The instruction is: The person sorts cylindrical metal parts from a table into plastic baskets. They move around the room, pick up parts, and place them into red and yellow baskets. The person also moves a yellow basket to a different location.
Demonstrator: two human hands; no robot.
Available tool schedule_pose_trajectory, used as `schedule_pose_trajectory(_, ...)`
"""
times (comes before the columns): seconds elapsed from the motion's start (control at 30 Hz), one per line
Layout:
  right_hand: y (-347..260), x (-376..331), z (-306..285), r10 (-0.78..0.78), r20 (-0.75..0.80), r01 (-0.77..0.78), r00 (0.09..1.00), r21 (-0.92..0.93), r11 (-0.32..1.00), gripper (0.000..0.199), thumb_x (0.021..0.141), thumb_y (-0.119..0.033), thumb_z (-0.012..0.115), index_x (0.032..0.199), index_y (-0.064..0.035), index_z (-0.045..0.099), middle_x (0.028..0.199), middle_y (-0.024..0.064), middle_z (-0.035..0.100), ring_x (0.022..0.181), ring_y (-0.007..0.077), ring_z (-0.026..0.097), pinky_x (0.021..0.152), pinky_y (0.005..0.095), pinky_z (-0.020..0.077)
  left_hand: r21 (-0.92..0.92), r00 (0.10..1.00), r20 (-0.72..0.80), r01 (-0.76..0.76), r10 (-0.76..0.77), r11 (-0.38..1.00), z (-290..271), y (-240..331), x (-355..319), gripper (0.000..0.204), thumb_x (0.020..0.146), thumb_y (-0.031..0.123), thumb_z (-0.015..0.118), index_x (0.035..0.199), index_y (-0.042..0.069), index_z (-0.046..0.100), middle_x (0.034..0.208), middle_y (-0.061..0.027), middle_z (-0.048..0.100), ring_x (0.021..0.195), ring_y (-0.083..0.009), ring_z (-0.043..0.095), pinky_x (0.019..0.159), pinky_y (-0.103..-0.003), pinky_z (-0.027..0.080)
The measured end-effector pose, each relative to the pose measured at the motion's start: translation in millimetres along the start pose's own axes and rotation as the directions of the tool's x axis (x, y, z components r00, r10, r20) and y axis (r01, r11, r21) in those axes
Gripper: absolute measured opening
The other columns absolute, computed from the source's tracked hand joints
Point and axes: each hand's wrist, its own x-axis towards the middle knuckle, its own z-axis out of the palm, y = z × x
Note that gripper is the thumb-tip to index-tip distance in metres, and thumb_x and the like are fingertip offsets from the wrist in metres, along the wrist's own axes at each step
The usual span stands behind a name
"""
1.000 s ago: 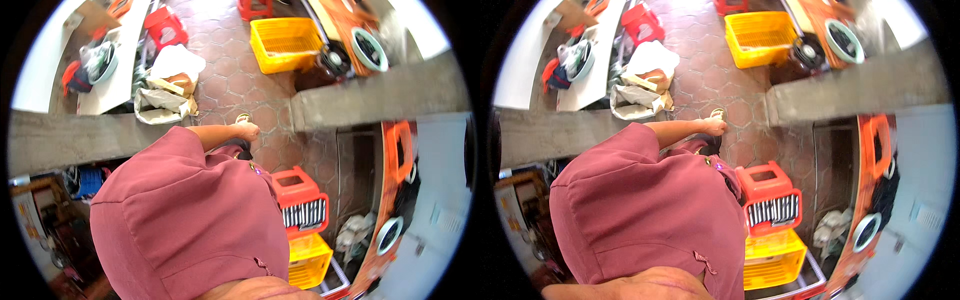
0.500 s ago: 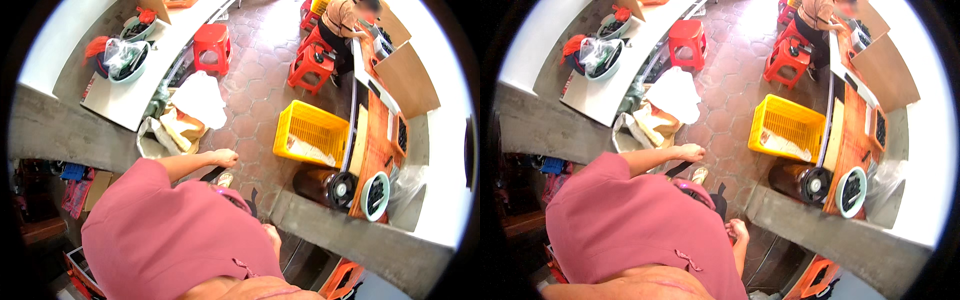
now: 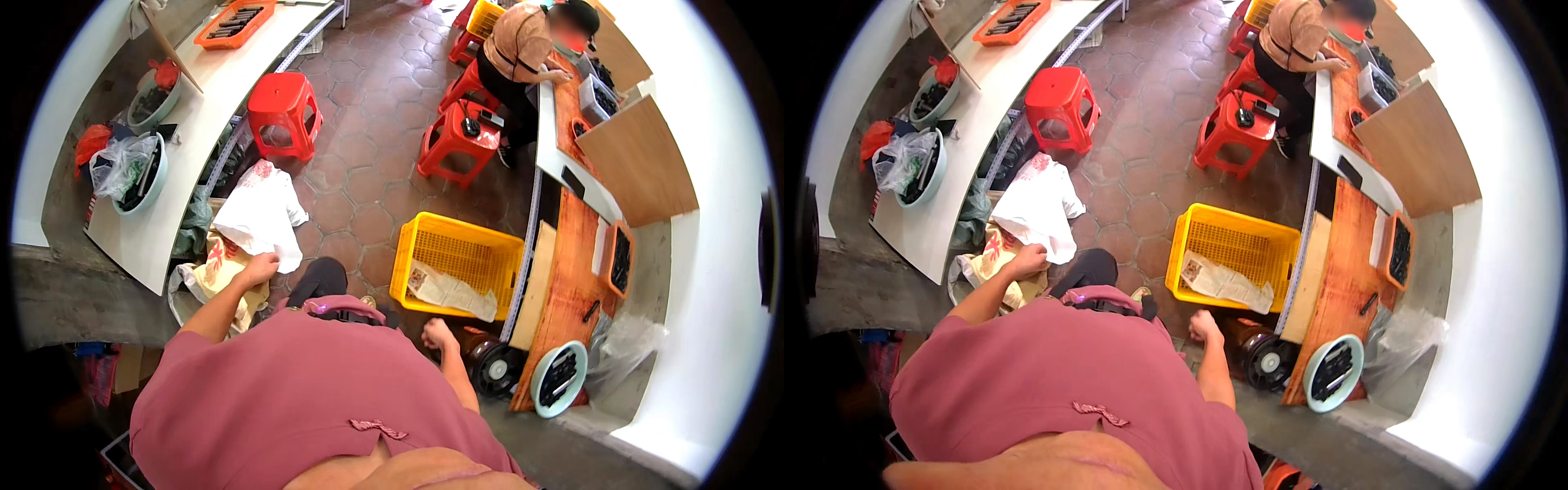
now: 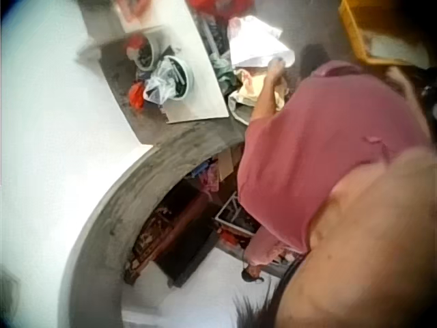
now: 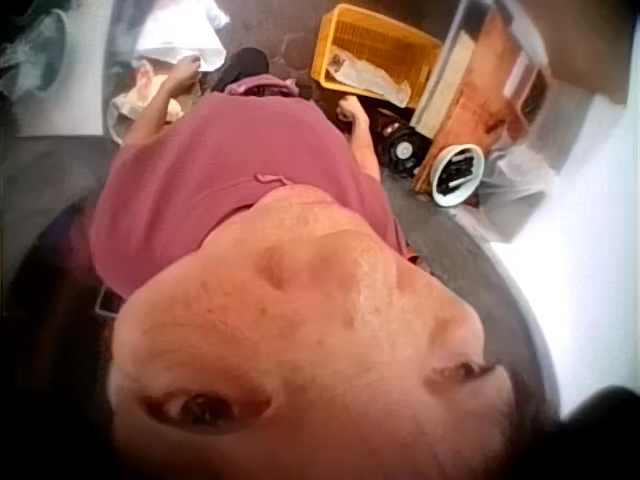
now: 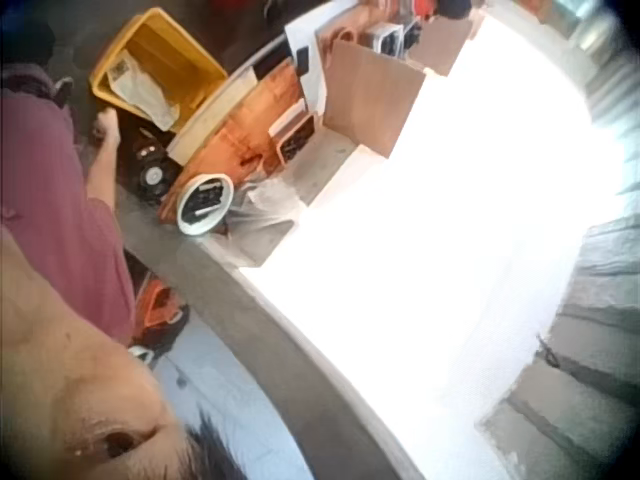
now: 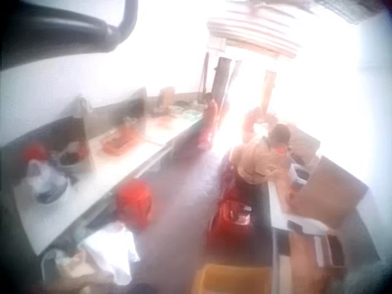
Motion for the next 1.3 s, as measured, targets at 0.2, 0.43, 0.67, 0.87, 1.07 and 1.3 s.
schedule_pose_trajectory(0.2,-171.3,78.5,-26.4,-0.284,-0.056,0.283,0.957,-0.011,0.959,0.02,0.087,-0.012,0.047,0.094,0.0033,0.059,0.076,0.0111,0.066,0.055,0.0195,0.063,0.049,0.0318,0.05,0.005,0.993,-0.122,0.006,-0.006,1.0,-78.0,-49.6,63.9,0.033,0.078,0.019,0.051,0.097,-0.003,0.066,0.097,-0.0229,0.067,0.094,-0.0362,0.063,0.084,-0.041,0.049)
schedule_pose_trajectory(0.43,-203.1,160.1,-23.5,-0.207,-0.36,0.24,0.91,0.049,0.97,0.031,0.085,-0.018,0.05,0.109,0.0005,0.059,0.079,0.0163,0.066,0.06,0.0229,0.066,0.051,0.0371,0.0524,0.161,0.982,0.02,-0.186,0.186,0.969,-218.1,-12.3,228.2,0.033,0.083,0.022,0.055,0.105,0.0,0.065,0.098,-0.0212,0.067,0.097,-0.0328,0.065,0.085,-0.039,0.049)
schedule_pose_trajectory(0.67,-295.4,170.0,-65.0,0.05,-0.53,0.142,0.847,0.315,0.938,0.077,0.081,-0.026,0.064,0.141,0.0065,0.029,0.14,0.027,0.042,0.129,0.0383,0.042,0.107,0.0376,0.0349,0.064,0.989,0.078,-0.134,0.129,0.989,-353.2,56.5,329.4,0.033,0.088,0.022,0.055,0.108,-0.004,0.062,0.095,-0.0124,0.067,0.09,-0.0184,0.062,0.08,-0.031,0.048)
schedule_pose_trajectory(0.87,-81.0,202.4,-40.4,0.37,-0.564,0.282,0.738,0.756,0.59,0.054,0.083,-0.014,0.064,0.131,0.0003,0.044,0.09,0.0182,0.063,0.06,0.0259,0.063,0.043,0.0383,0.0488,0.017,0.936,0.128,-0.333,0.329,0.943,-306.7,128.1,394.9,0.032,0.085,0.021,0.055,0.103,-0.003,0.064,0.093,-0.017,0.068,0.089,-0.0247,0.066,0.079,-0.034,0.05)
schedule_pose_trajectory(1.07,-195.2,122.1,-87.5,0.656,-0.239,-0.238,0.716,0.801,0.55,0.054,0.086,-0.021,0.066,0.125,0.0052,0.038,0.082,0.0146,0.056,0.067,0.027,0.065,0.046,0.0352,0.0515,0.031,0.991,0.097,-0.092,0.088,0.995,-308.9,138.6,366.5,0.034,0.082,0.022,0.056,0.102,-0.005,0.063,0.093,-0.0204,0.068,0.088,-0.0298,0.067,0.079,-0.038,0.051)
schedule_pose_trajectory(1.3,-29.0,142.2,-133.2,0.626,-0.125,-0.293,0.77,0.802,0.52,0.049,0.087,-0.021,0.061,0.126,-0.0006,0.04,0.098,0.0206,0.057,0.066,0.0302,0.064,0.047,0.041,0.0518,-0.02,0.991,0.058,-0.116,0.117,0.993,-247.2,94.1,407.0,0.03,0.078,0.019,0.057,0.099,-0.002,0.063,0.091,-0.0207,0.067,0.087,-0.0331,0.066,0.077,-0.04,0.052)
